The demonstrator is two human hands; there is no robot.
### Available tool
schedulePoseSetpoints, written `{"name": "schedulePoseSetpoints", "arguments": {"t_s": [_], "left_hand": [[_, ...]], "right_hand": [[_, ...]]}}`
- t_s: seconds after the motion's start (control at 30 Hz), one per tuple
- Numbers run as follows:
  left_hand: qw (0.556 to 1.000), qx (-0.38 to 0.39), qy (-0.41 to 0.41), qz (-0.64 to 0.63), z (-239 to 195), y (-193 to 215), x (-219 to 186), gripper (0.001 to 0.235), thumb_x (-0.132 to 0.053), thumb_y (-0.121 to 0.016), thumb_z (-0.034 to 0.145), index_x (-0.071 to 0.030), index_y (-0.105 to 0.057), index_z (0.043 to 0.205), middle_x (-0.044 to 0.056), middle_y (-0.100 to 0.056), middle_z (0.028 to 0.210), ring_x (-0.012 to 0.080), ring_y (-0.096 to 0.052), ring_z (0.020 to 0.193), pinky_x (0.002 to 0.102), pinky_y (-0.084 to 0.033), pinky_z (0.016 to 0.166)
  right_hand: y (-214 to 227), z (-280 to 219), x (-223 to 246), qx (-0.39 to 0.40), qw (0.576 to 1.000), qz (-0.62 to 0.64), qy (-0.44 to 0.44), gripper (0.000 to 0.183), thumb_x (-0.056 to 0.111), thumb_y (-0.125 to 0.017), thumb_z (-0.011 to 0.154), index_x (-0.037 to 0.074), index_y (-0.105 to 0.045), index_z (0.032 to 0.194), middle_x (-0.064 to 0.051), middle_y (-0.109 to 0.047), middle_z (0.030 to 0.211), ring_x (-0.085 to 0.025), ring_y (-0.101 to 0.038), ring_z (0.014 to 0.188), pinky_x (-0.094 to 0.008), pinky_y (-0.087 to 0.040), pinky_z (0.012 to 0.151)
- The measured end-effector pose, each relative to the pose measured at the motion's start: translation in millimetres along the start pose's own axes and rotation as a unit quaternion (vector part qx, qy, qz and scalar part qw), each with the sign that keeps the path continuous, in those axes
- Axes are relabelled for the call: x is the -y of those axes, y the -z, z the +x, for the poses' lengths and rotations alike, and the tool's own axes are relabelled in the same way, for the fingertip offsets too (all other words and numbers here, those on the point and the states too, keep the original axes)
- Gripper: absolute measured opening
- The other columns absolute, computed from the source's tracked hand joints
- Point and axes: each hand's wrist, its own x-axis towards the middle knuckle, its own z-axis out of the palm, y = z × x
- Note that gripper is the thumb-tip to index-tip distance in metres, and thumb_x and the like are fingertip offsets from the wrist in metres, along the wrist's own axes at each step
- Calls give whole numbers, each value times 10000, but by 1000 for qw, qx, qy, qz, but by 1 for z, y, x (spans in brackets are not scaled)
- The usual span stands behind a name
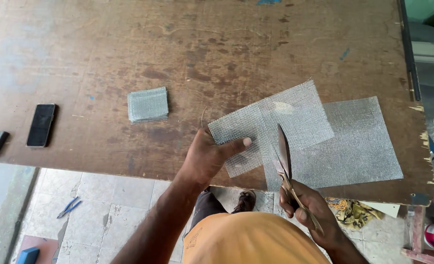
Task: The person cuts metal mesh sheets into smaller pieces using scissors and arranges them on the table.
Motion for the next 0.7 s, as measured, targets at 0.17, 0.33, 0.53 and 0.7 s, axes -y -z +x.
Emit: {"name": "schedulePoseSetpoints", "arguments": {"t_s": [0.17, 0.33, 0.53, 0.7], "left_hand": [[1000, 0, 7, 1, -3, -2, -2, 239, -150, -805, 854, -2, -762, 1036, 95, -797, 947, 158, -731, 831, 327, -603, 732], [999, -8, 20, 29, -3, -3, -3, 234, -179, -800, 853, -13, -745, 1010, 112, -800, 928, 173, -759, 831, 352, -635, 731], [1000, -4, 12, 19, -1, -4, -3, 245, -179, -795, 846, -13, -746, 1020, 116, -796, 948, 181, -749, 856, 366, -627, 758], [1000, -3, 15, -3, 0, -4, -3, 247, -169, -794, 844, -13, -734, 1026, 118, -794, 965, 185, -755, 875, 374, -635, 781]], "right_hand": [[2, 0, -3, 2, 1000, -23, 13, 785, 780, -570, 847, 17, -601, 1028, -29, -475, 740, -145, -424, 696, -310, -370, 655], [6, -3, -18, -24, 1000, 3, -14, 757, 768, -612, 839, 25, -624, 981, -10, -476, 696, -134, -452, 649, -302, -422, 607], [9, -6, -24, -52, 995, 54, -62, 690, 690, -720, 773, 21, -645, 923, -11, -512, 691, -126, -494, 620, -296, -444, 552], [12, -5, -26, -52, 995, 31, -73, 636, 661, -700, 805, 31, -641, 863, -2, -514, 638, -117, -501, 554, -290, -451, 508]]}}
